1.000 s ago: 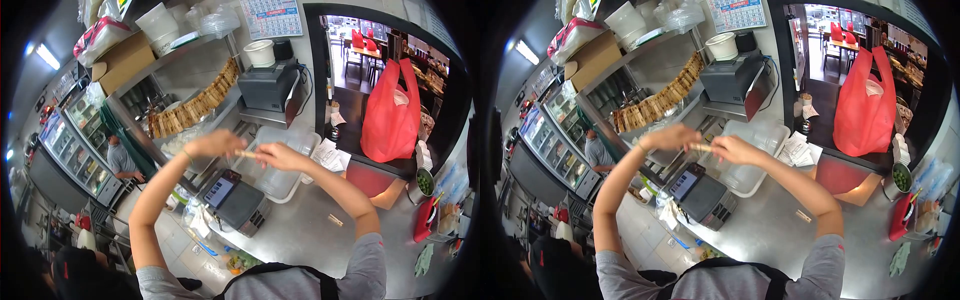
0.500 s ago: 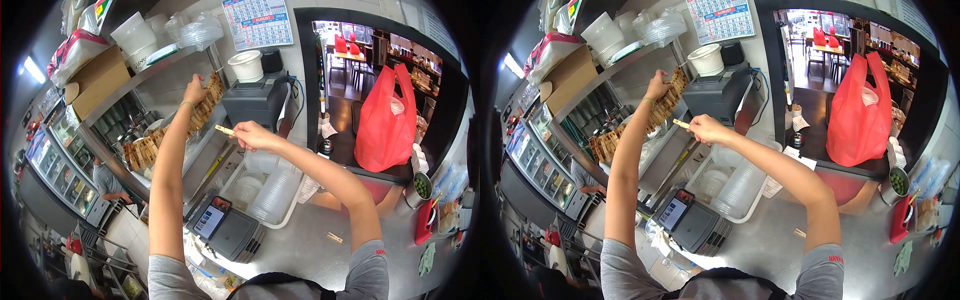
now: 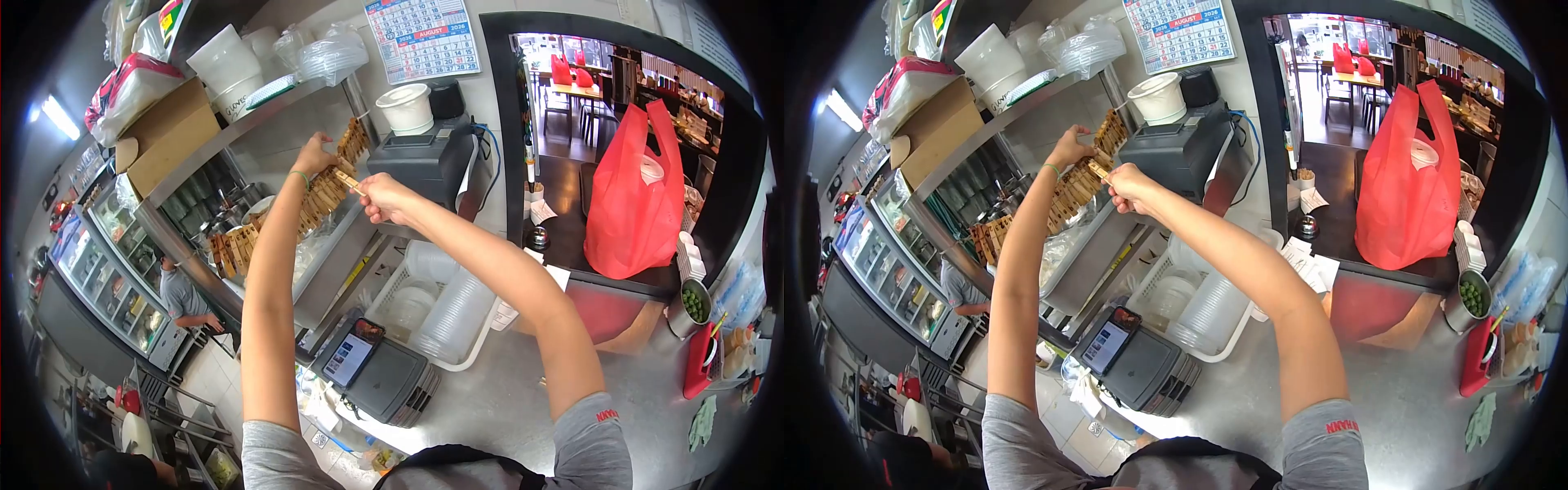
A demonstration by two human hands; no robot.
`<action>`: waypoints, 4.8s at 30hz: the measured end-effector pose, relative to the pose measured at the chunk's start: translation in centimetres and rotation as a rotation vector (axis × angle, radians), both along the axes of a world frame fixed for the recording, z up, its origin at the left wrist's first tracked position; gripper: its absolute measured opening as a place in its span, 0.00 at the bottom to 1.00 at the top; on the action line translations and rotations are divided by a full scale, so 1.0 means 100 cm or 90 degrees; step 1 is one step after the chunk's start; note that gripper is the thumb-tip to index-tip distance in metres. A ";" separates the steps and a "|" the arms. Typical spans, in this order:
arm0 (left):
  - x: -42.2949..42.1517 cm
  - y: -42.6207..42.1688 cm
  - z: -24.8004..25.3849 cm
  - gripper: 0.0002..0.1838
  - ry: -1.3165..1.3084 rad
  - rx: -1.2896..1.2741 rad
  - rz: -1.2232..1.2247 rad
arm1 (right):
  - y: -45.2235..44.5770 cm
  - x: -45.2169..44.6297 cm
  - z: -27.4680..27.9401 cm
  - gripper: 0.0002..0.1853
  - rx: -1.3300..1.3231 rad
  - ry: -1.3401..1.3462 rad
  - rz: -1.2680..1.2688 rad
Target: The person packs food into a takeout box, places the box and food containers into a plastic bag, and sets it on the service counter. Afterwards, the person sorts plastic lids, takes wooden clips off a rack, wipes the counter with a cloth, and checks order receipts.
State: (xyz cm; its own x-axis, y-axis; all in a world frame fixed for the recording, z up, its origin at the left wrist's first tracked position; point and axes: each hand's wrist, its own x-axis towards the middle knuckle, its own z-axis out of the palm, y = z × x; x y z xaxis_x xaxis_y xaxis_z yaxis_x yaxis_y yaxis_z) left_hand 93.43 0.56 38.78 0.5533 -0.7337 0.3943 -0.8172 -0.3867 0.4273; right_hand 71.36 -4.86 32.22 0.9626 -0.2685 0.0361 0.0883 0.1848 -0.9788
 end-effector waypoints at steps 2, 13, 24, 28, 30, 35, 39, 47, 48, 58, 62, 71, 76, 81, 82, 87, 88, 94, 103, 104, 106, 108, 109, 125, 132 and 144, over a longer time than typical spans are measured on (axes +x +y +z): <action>-0.010 -0.005 -0.005 0.35 0.005 -0.075 0.009 | 0.002 0.009 -0.002 0.11 0.022 -0.002 -0.012; -0.018 0.025 0.014 0.37 0.129 0.028 0.077 | -0.007 0.023 -0.013 0.11 0.057 0.004 -0.050; -0.023 0.009 0.003 0.34 0.070 -0.044 0.032 | -0.007 0.039 -0.007 0.09 0.044 -0.005 -0.073; -0.020 0.013 0.004 0.31 0.120 -0.052 -0.008 | -0.010 0.049 -0.007 0.09 0.084 -0.001 -0.060; -0.025 0.011 0.002 0.30 0.158 -0.064 0.001 | -0.013 0.056 -0.007 0.09 0.128 -0.013 -0.047; -0.031 0.009 0.002 0.27 0.245 -0.087 0.005 | -0.013 0.070 -0.004 0.10 0.140 -0.012 -0.042; -0.033 0.019 -0.001 0.28 0.066 -0.099 0.021 | 0.008 0.031 0.000 0.14 0.042 0.001 -0.059; -0.014 0.076 0.049 0.13 -0.141 -0.041 -0.033 | -0.041 -0.176 -0.102 0.09 -0.258 -0.004 0.031; -0.009 0.085 0.060 0.13 -0.234 -0.011 -0.013 | -0.053 -0.205 -0.124 0.08 -0.265 0.037 -0.023; 0.084 0.119 0.113 0.22 -0.497 -0.051 -0.125 | -0.017 -0.382 -0.359 0.15 -0.756 0.577 -0.218; -0.040 0.153 0.090 0.22 -0.262 0.010 -0.083 | -0.015 -0.379 -0.341 0.19 -0.230 0.420 -0.254; -0.110 0.182 0.081 0.17 -0.138 0.304 0.153 | 0.045 -0.324 -0.198 0.12 0.033 0.003 -0.003; -0.086 0.161 0.057 0.22 -0.108 0.280 0.162 | 0.121 -0.329 -0.159 0.10 0.139 -0.151 0.499; -0.089 0.135 0.034 0.23 -0.173 0.302 0.175 | 0.125 -0.311 -0.164 0.11 -0.043 -0.077 0.753; -0.084 0.131 0.030 0.21 -0.188 0.299 0.176 | 0.117 -0.305 -0.157 0.11 -0.047 -0.078 0.753; -0.058 0.117 0.027 0.22 -0.153 0.252 0.206 | 0.086 -0.254 -0.114 0.11 -0.013 -0.165 0.508; -0.059 0.119 0.025 0.21 -0.156 0.215 0.189 | 0.085 -0.233 -0.108 0.11 0.064 -0.178 0.453; -0.059 0.141 0.015 0.16 -0.143 0.205 0.079 | 0.079 -0.086 -0.080 0.14 0.194 -0.171 0.215; -0.070 0.136 0.032 0.15 -0.050 0.334 -0.021 | 0.084 0.006 -0.050 0.09 0.185 -0.138 0.091; -0.072 0.136 0.032 0.16 -0.036 0.343 -0.021 | 0.083 0.008 -0.049 0.09 0.162 -0.118 0.081; -0.073 0.136 0.033 0.16 -0.023 0.350 -0.023 | 0.081 0.011 -0.048 0.09 0.171 -0.121 0.072; -0.074 0.134 0.033 0.17 -0.012 0.360 -0.008 | 0.080 0.013 -0.047 0.09 0.182 -0.124 0.062; -0.074 0.133 0.034 0.17 -0.012 0.362 -0.010 | 0.080 0.014 -0.046 0.07 0.185 -0.123 0.049; -0.088 0.148 0.036 0.26 0.009 0.344 -0.002 | 0.077 0.049 -0.044 0.08 0.100 -0.087 0.069; -0.204 0.152 -0.034 0.22 -0.430 -0.175 -0.142 | 0.143 -0.078 -0.077 0.27 0.056 -0.345 0.013; -0.523 0.166 -0.253 0.26 0.169 -0.491 -0.087 | 0.136 -0.288 -0.110 0.16 0.223 -0.483 -0.094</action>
